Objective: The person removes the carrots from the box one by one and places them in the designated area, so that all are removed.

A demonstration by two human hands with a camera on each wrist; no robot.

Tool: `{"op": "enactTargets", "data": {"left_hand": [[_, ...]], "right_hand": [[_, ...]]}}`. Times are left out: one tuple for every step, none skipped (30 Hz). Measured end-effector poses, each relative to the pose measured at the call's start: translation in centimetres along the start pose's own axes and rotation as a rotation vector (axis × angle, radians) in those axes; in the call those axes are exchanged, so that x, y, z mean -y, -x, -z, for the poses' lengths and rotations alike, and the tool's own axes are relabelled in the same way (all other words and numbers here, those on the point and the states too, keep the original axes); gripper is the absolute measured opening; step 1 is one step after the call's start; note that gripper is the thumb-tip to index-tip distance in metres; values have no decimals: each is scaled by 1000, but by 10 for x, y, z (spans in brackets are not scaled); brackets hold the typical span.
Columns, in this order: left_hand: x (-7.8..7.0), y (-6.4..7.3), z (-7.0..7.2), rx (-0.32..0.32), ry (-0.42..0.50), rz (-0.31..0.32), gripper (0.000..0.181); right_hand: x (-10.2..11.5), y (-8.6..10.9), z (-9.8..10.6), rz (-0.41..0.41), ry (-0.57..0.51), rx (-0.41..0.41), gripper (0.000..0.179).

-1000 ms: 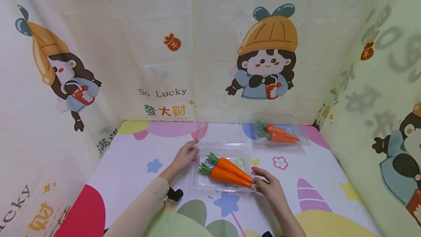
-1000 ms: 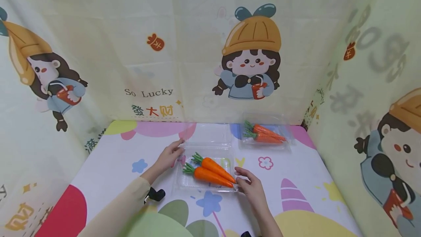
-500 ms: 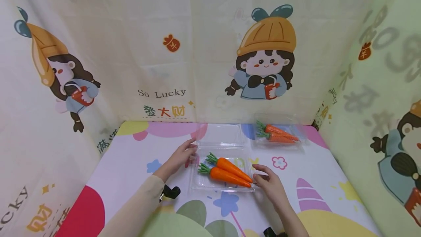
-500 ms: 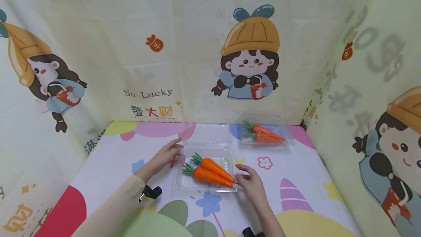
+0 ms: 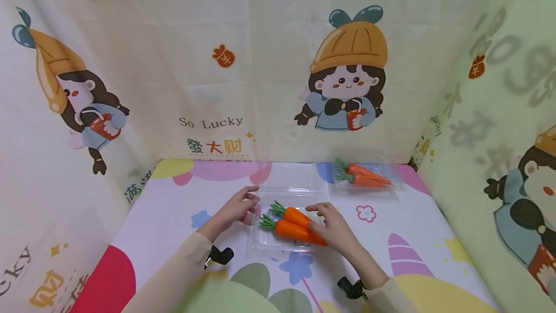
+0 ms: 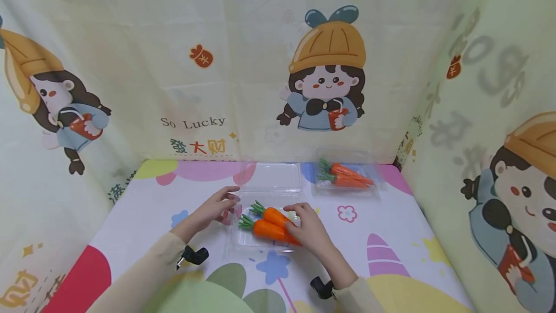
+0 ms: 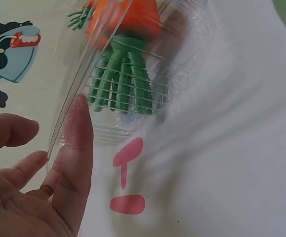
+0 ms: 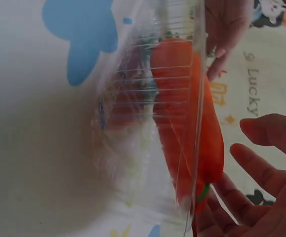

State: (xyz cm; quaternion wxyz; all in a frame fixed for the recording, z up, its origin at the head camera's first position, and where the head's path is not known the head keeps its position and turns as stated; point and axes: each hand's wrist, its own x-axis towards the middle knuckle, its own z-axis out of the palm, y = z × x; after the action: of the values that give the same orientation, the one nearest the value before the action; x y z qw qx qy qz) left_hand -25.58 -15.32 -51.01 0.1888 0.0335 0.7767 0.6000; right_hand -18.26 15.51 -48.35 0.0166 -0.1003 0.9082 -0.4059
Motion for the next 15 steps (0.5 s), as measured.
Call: {"op": "enactTargets", "data": {"left_hand": [[0, 1, 1, 5, 4, 6, 56], [1, 3, 1, 13, 9, 16, 58], [1, 4, 2, 22, 14, 25, 60], [1, 5, 3, 33, 20, 32, 63], [2, 6, 4, 46, 24, 38, 65], [2, 7, 5, 62, 27, 37, 67], [2, 8, 6, 75, 36, 40, 69], [2, 9, 7, 87, 47, 44, 71], [2, 9, 8, 99, 58, 46, 72], [2, 10, 9, 109, 68, 48, 73], [2, 10, 10, 116, 77, 51, 73], [2, 11, 11, 125, 89, 55, 74], [2, 11, 12, 130, 99, 66, 75], [1, 11, 13, 138, 105, 68, 76], [2, 11, 14, 144, 111, 71, 76]], "right_hand": [[2, -3, -2, 12, 14, 15, 32], [4, -5, -5, 18, 25, 29, 31], [5, -7, -7, 25, 33, 44, 30], [6, -9, -9, 28, 39, 58, 29], [7, -11, -10, 25, 42, 74, 29], [8, -13, -11, 23, 42, 87, 30], [8, -14, -12, 18, 43, 98, 32], [8, -16, -12, 7, 45, 110, 33], [8, -19, -13, 6, 48, 120, 35], [8, -21, -13, 3, 52, 130, 37], [8, -23, -14, -1, 53, 145, 38], [9, -25, -14, -5, 52, 160, 39], [9, -28, -14, -10, 55, 179, 40], [9, -30, -15, -13, 60, 200, 40], [9, -32, -15, -17, 61, 225, 41]]}}
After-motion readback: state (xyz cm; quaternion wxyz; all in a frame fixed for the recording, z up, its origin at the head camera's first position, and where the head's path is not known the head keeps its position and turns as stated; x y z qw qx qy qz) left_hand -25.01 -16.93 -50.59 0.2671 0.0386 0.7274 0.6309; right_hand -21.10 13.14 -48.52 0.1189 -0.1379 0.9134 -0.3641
